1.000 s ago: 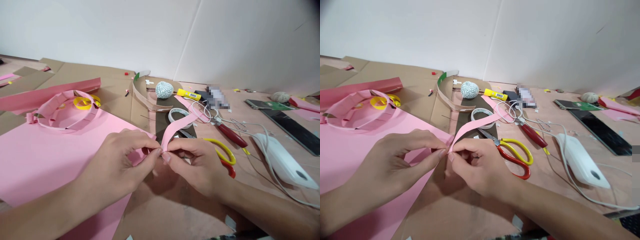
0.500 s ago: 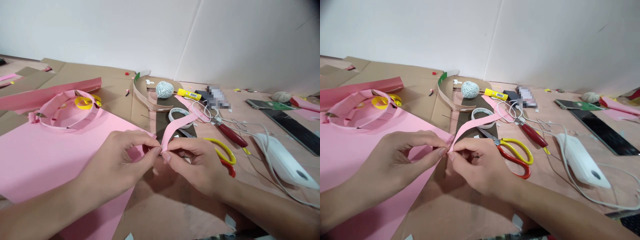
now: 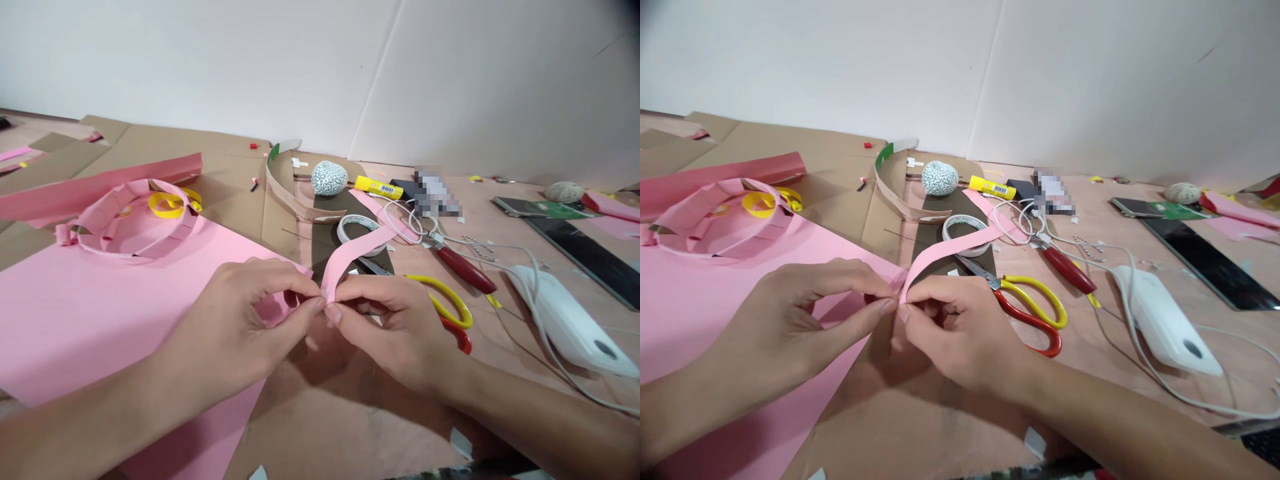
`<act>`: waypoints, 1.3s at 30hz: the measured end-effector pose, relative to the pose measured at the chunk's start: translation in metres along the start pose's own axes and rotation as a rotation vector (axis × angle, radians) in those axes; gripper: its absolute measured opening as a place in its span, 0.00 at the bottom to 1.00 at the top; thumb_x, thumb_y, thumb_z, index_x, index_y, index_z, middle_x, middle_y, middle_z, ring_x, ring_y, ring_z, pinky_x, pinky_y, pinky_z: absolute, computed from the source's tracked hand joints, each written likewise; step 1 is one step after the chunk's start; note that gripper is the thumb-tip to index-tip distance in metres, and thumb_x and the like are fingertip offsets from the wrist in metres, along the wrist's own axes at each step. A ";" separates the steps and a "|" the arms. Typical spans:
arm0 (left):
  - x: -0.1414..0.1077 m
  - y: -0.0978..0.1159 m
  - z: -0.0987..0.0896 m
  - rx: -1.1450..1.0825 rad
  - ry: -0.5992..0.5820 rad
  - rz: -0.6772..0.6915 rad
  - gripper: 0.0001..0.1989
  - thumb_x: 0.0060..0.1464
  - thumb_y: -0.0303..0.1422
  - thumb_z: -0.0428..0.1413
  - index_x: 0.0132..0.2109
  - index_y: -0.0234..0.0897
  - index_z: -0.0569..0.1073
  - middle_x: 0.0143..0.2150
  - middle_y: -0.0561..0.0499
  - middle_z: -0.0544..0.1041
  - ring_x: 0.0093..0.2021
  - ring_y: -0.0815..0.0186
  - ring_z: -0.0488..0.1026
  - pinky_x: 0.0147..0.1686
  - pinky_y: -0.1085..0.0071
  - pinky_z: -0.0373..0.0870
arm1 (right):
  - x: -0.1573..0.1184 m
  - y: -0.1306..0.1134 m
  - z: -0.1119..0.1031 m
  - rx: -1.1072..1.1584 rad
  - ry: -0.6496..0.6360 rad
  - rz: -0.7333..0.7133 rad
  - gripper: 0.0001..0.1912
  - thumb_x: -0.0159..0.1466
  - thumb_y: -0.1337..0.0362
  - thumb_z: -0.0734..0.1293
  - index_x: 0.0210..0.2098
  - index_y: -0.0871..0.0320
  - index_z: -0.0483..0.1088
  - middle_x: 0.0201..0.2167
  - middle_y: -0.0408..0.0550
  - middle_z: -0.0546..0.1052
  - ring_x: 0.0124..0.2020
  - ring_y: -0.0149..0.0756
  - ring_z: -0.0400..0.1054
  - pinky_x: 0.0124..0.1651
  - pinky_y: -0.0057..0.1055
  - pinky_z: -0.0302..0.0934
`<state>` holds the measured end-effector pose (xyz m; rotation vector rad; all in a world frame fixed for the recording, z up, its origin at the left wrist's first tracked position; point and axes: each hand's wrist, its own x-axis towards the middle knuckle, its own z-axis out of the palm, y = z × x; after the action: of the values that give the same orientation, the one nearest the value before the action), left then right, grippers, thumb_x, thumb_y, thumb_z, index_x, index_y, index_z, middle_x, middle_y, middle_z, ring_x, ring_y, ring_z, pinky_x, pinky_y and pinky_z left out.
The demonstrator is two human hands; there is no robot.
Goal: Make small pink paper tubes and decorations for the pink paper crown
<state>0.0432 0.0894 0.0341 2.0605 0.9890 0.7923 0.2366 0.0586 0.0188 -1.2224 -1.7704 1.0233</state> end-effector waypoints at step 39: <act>0.003 0.002 -0.007 -0.274 -0.184 -0.241 0.09 0.60 0.33 0.56 0.33 0.41 0.79 0.32 0.54 0.81 0.34 0.65 0.77 0.37 0.71 0.72 | 0.006 0.006 -0.004 0.549 -0.054 0.115 0.06 0.63 0.65 0.71 0.31 0.60 0.78 0.19 0.40 0.71 0.19 0.24 0.62 0.21 0.20 0.58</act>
<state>0.0408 0.0930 0.0403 1.7080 0.9461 0.5665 0.2409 0.0664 0.0157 -0.9569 -1.3329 1.4974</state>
